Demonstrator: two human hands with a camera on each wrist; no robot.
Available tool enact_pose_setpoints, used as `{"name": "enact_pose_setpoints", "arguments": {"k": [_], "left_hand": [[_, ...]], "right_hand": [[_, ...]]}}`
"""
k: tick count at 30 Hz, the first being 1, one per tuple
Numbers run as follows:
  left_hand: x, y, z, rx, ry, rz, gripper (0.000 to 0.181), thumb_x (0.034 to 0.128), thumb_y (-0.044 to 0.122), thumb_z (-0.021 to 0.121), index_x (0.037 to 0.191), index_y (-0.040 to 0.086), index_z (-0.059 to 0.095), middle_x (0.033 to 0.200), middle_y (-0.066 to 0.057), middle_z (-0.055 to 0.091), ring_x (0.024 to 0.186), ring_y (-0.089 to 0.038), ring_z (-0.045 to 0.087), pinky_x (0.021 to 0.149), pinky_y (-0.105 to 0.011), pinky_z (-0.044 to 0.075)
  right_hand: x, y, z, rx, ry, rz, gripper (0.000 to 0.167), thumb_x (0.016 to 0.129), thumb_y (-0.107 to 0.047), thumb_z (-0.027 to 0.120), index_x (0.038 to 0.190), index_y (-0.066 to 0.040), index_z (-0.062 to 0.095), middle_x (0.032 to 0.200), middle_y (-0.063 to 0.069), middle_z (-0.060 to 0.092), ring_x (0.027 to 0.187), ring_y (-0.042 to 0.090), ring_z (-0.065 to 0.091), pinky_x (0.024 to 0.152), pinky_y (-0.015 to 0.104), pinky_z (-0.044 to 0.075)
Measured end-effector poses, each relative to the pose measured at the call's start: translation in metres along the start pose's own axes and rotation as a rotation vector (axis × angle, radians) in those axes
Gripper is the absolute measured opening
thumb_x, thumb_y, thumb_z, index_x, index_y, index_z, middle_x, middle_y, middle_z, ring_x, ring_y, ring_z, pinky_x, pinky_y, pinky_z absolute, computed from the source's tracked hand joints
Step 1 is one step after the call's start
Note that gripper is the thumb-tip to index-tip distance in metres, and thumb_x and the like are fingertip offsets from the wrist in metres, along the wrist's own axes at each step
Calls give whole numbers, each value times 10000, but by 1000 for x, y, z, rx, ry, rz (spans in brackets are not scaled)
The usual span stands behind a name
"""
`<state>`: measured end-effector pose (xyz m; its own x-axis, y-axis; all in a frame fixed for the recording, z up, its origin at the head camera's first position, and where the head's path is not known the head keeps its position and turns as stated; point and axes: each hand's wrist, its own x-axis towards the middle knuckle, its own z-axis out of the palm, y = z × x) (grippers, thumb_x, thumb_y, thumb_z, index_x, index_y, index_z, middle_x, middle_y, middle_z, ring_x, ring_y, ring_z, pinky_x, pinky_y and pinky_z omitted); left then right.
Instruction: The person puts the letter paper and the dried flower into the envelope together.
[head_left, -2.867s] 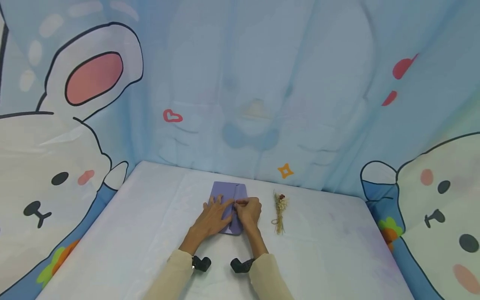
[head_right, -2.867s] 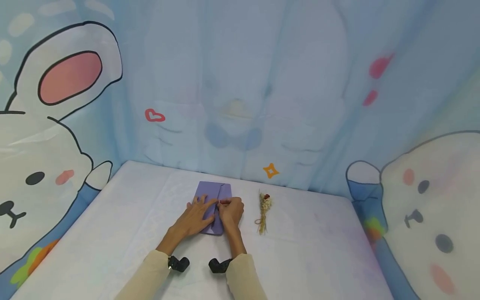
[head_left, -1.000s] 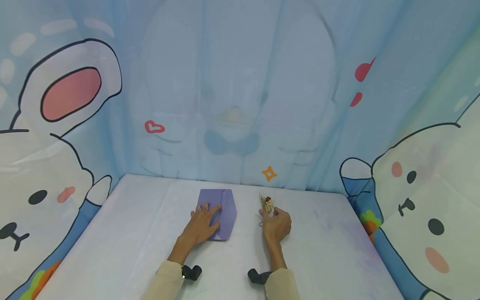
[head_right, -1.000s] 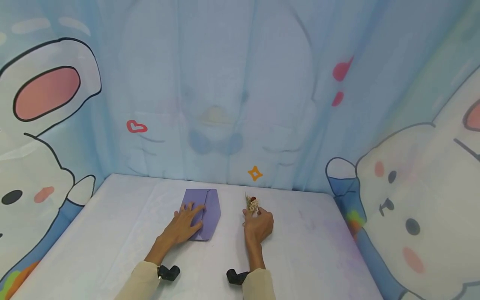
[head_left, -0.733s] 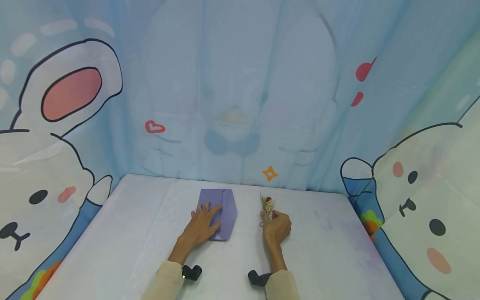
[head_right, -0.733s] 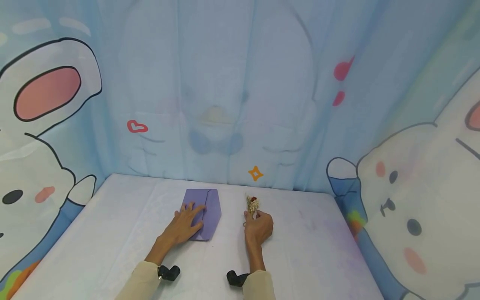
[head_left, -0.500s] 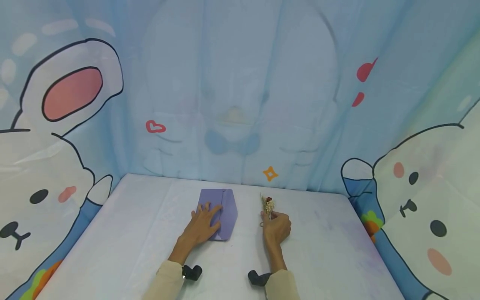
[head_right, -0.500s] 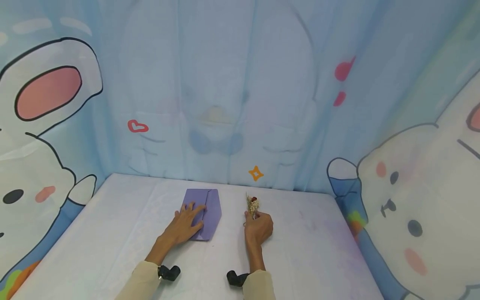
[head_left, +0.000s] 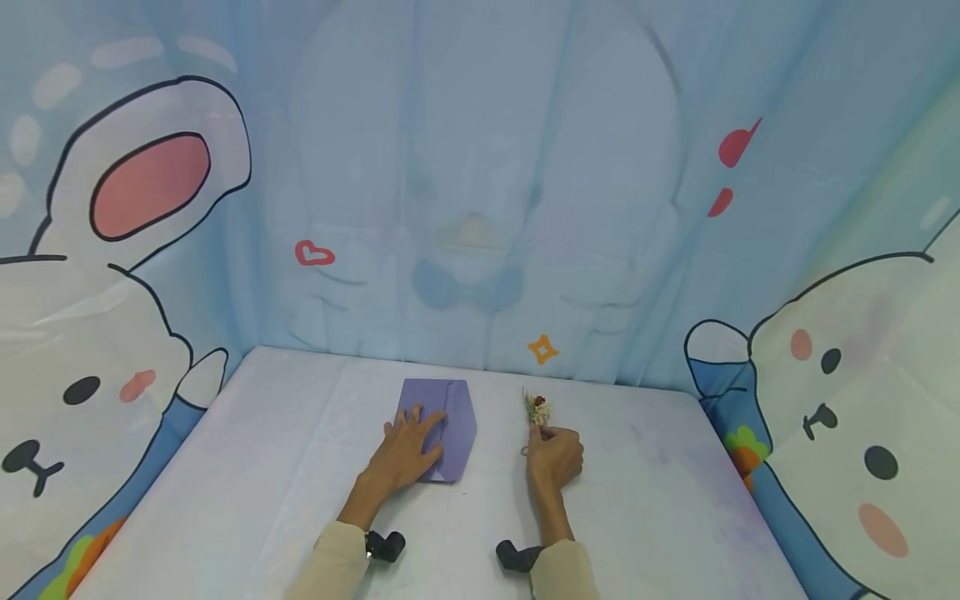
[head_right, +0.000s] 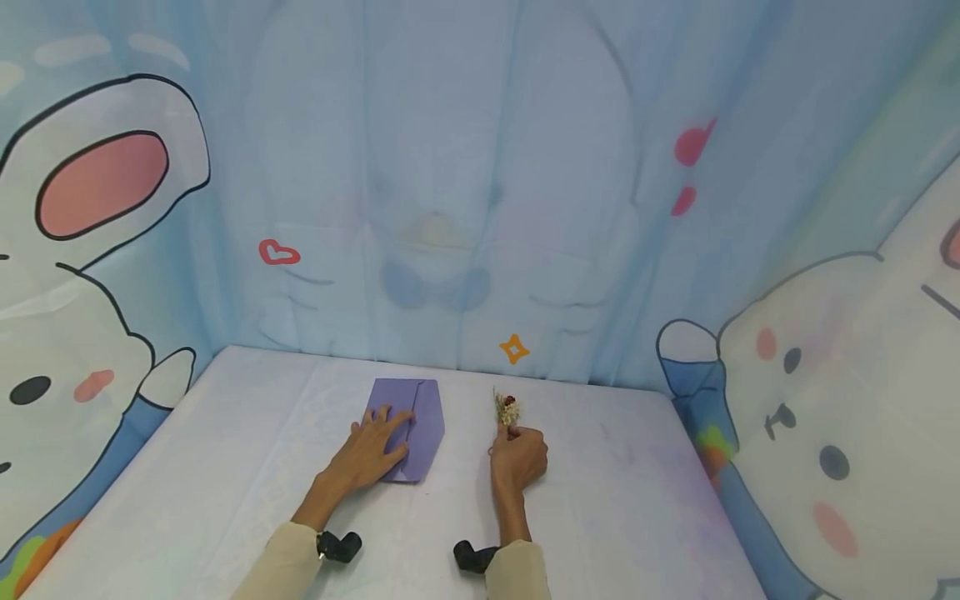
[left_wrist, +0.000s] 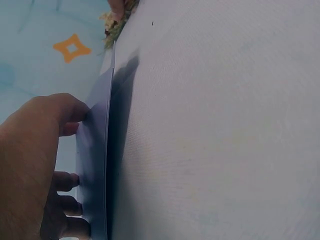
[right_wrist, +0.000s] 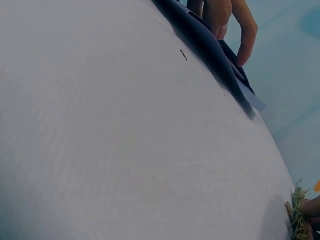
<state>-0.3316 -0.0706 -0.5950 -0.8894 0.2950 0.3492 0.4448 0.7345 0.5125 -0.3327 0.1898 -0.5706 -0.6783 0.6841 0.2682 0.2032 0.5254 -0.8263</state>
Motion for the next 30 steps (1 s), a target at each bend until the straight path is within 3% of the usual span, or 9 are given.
{"name": "enact_pose_setpoints", "arguments": {"k": [7,16,23,30], "left_hand": [[3,-6,9,47,-3,-8,578,975,371,609,1543,269,600,1581,-294,523,1443,-618,467,1058,-759,394],[2,-7,7,45,-19,-7,576,990,389,606,1556,283,584,1586,-310,512,1441,-632,457,1043,-780,384],[1,-3,4,-17,17,3,553,980,343,640,1524,245,614,1564,-326,526,1417,-642,466,1032,-781,377],[0,-1,2,-48,-4,-19,557,993,325,659,1542,251,598,1590,-343,496,1447,-671,427,1076,-809,345]], "right_hand": [[2,0,0,-6,4,8,158,922,-95,831,972,54,845,892,236,814,853,450,765,800,577,516],[0,-2,-1,8,-3,21,146,926,-80,819,962,60,840,895,239,811,856,444,759,836,574,514],[-2,-6,0,15,11,-2,135,919,-71,822,949,59,841,868,232,811,806,424,763,801,570,529],[-3,-10,-1,34,10,-4,146,915,-79,839,967,58,844,881,233,815,818,424,769,815,571,530]]}}
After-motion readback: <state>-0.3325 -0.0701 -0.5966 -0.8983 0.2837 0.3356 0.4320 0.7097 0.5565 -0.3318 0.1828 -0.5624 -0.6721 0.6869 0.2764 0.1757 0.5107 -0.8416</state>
